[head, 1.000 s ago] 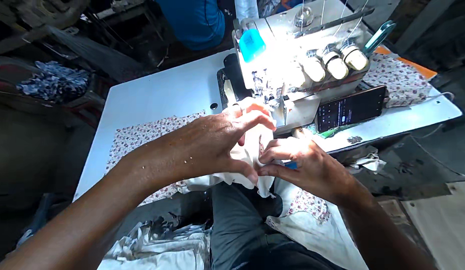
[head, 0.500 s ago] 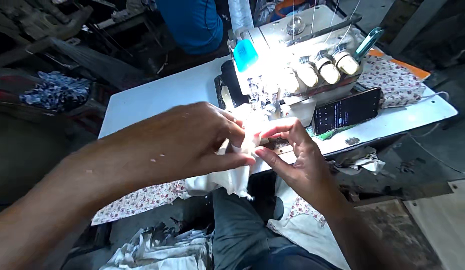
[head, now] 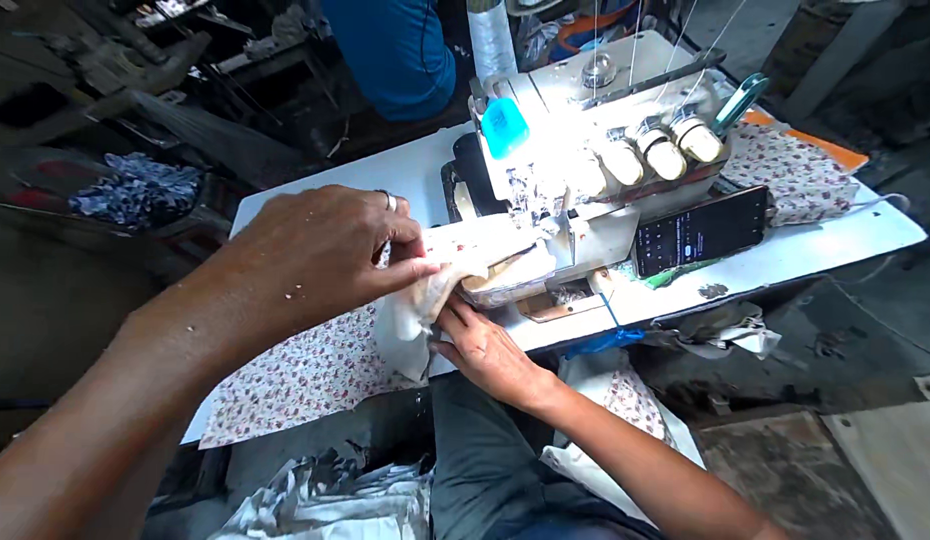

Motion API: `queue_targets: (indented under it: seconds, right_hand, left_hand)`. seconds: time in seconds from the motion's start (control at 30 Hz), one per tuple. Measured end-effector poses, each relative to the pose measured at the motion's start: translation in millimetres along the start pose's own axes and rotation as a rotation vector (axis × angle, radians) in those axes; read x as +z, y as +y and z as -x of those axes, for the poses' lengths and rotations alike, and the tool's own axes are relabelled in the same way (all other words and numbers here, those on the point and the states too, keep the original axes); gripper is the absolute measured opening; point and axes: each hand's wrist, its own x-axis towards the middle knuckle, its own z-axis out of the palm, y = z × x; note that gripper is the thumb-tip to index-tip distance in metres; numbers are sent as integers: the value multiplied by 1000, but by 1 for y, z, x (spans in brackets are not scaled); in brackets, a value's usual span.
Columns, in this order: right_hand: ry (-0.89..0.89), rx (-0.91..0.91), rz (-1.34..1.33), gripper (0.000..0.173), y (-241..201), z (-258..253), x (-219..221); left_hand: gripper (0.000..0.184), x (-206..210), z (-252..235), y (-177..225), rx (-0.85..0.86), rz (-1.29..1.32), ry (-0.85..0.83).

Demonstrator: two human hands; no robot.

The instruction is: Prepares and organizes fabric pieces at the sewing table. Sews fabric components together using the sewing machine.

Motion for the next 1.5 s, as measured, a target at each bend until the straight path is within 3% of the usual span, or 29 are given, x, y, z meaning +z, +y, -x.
queue_targets:
  seconds: [0.03,0.1,0.33,0.47,0.6,0.8,0.97,1.23,1.5]
  right_hand:
    - [-98,20,9,39,6,3,-3]
    - [-139,-37,45,29,16,13,-14]
    - [327,-184,207,12,1,0,-80]
    - [423,-172,375,13,1,-18,-92]
    - [413,-112,484,18,2,-27,-90]
    - [350,-221,276,10,-13,-33,-83]
    - [381,-293,198,14,-12,-31,-79]
    - [469,-194,400,15,3,-22,-87]
    - [486,-142,492,13,29,-11,-104]
  left_hand:
    - [36,6,4,-4,-13,49,6]
    - [37,17,9,-9,-41,126,16]
    - [28,29,11,-8,-73,197,107]
    - [28,29,12,-5,-50,189,111]
    - [32,28,15,0,-48,142,103]
    - [33,29,14,5,-36,114,105]
    - [31,31,16,5,-31,91,98]
    - [26,33,20,9,29,120,130]
    - [32,35,17,12,-12,125,159]
